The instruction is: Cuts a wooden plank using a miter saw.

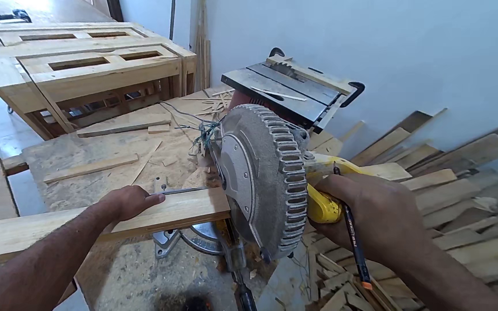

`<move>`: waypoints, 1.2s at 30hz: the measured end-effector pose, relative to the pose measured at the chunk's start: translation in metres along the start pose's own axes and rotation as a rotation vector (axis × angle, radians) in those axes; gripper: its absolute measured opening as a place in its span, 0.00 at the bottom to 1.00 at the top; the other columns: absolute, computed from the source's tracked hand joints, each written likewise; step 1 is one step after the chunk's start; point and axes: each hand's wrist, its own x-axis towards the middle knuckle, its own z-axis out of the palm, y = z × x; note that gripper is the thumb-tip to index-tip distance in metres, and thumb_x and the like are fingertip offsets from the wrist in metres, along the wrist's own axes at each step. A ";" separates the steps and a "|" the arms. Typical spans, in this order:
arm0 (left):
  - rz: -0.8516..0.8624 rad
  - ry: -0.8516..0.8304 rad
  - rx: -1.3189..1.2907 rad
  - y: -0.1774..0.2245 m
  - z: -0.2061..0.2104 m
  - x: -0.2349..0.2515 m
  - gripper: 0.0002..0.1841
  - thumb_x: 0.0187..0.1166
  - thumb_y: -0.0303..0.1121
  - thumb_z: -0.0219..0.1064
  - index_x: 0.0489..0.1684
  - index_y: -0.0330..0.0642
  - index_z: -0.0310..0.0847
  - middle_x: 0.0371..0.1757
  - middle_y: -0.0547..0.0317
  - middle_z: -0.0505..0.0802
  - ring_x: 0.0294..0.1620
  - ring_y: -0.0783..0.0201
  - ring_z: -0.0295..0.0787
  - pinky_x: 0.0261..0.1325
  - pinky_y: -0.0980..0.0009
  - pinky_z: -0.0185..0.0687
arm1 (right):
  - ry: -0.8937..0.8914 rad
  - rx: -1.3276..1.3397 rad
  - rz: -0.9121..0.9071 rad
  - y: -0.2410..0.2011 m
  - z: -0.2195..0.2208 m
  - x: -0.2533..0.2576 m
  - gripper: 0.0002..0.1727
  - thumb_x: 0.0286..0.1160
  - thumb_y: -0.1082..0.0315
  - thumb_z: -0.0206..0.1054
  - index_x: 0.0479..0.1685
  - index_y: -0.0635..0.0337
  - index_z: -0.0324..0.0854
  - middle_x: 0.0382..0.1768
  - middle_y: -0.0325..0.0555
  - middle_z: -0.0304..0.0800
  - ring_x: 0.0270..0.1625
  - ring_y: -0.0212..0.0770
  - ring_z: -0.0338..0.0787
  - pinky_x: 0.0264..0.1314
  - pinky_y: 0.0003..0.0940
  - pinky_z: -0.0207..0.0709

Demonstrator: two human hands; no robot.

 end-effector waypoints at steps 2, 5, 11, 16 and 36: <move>-0.002 -0.001 0.001 0.000 0.000 0.000 0.48 0.70 0.84 0.35 0.35 0.50 0.90 0.36 0.52 0.93 0.45 0.50 0.92 0.49 0.39 0.84 | 0.010 0.000 0.000 -0.001 0.002 -0.002 0.16 0.50 0.46 0.69 0.25 0.47 0.80 0.17 0.34 0.75 0.21 0.42 0.82 0.17 0.43 0.70; 0.001 -0.002 0.007 -0.002 0.001 0.002 0.49 0.69 0.84 0.34 0.35 0.51 0.90 0.36 0.53 0.93 0.45 0.51 0.93 0.49 0.39 0.85 | 0.020 0.001 0.006 -0.001 0.003 -0.003 0.16 0.50 0.45 0.68 0.24 0.47 0.79 0.16 0.34 0.75 0.20 0.41 0.82 0.17 0.43 0.70; -0.003 -0.001 0.012 -0.003 0.002 0.004 0.49 0.68 0.85 0.34 0.34 0.51 0.89 0.35 0.54 0.93 0.44 0.52 0.93 0.48 0.39 0.85 | 0.042 -0.007 -0.002 -0.004 0.008 -0.010 0.16 0.49 0.46 0.69 0.24 0.48 0.79 0.16 0.35 0.75 0.21 0.42 0.82 0.19 0.44 0.71; 0.002 0.004 0.015 -0.004 0.002 0.003 0.49 0.68 0.85 0.33 0.33 0.52 0.89 0.34 0.55 0.93 0.43 0.53 0.93 0.47 0.41 0.85 | 0.061 -0.002 0.005 -0.006 0.012 -0.014 0.16 0.52 0.45 0.67 0.22 0.48 0.78 0.15 0.35 0.74 0.20 0.42 0.80 0.19 0.43 0.70; 0.002 0.014 0.010 0.002 0.000 -0.003 0.47 0.72 0.82 0.35 0.31 0.49 0.88 0.33 0.52 0.92 0.43 0.50 0.92 0.46 0.40 0.84 | 0.088 0.013 0.017 -0.009 0.026 -0.031 0.17 0.56 0.45 0.66 0.25 0.49 0.81 0.17 0.37 0.78 0.23 0.43 0.82 0.22 0.45 0.73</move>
